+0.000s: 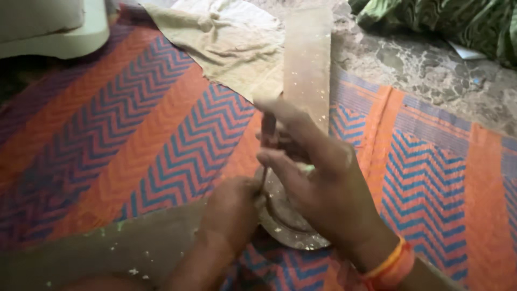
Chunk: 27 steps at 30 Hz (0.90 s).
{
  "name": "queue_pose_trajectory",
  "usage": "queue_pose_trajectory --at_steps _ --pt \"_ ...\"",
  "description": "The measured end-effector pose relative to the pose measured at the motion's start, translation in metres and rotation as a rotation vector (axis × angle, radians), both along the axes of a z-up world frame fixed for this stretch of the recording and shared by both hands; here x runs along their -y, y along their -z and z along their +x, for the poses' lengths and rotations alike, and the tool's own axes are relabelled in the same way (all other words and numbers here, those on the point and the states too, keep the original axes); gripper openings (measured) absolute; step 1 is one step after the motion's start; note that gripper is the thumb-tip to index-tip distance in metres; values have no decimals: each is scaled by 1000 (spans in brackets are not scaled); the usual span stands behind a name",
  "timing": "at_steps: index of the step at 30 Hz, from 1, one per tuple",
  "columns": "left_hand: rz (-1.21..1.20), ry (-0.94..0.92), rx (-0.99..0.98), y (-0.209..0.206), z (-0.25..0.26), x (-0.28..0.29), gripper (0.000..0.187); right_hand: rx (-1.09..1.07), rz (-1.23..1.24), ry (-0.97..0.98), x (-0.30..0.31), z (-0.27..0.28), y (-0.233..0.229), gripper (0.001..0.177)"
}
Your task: The person uses a screwdriver to tighten screws on the mounting points of an electric fan blade assembly. They work on each blade attachment in sequence, securing the hardware to the central hub.
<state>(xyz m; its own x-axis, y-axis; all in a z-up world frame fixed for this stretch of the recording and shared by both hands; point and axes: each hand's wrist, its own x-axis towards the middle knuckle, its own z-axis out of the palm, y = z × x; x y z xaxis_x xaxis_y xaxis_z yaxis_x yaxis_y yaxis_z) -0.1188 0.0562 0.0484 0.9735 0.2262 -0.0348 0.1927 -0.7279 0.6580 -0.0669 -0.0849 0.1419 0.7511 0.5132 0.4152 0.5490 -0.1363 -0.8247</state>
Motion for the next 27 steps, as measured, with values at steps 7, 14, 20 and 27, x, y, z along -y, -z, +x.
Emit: queue_pose_trajectory --at_steps 7,14,20,27 --pt "-120 4 -44 9 -13 -1 30 -52 -90 26 6 -20 -6 56" --pt "-135 105 283 7 -27 -3 26 -39 -69 -4 2 -39 -15 56" --pt "-88 47 93 3 -22 -10 23 140 -26 -6 -15 -43 -2 56" --pt "80 18 122 -2 -15 -9 16 135 -15 -48 -15 -35 3 60"
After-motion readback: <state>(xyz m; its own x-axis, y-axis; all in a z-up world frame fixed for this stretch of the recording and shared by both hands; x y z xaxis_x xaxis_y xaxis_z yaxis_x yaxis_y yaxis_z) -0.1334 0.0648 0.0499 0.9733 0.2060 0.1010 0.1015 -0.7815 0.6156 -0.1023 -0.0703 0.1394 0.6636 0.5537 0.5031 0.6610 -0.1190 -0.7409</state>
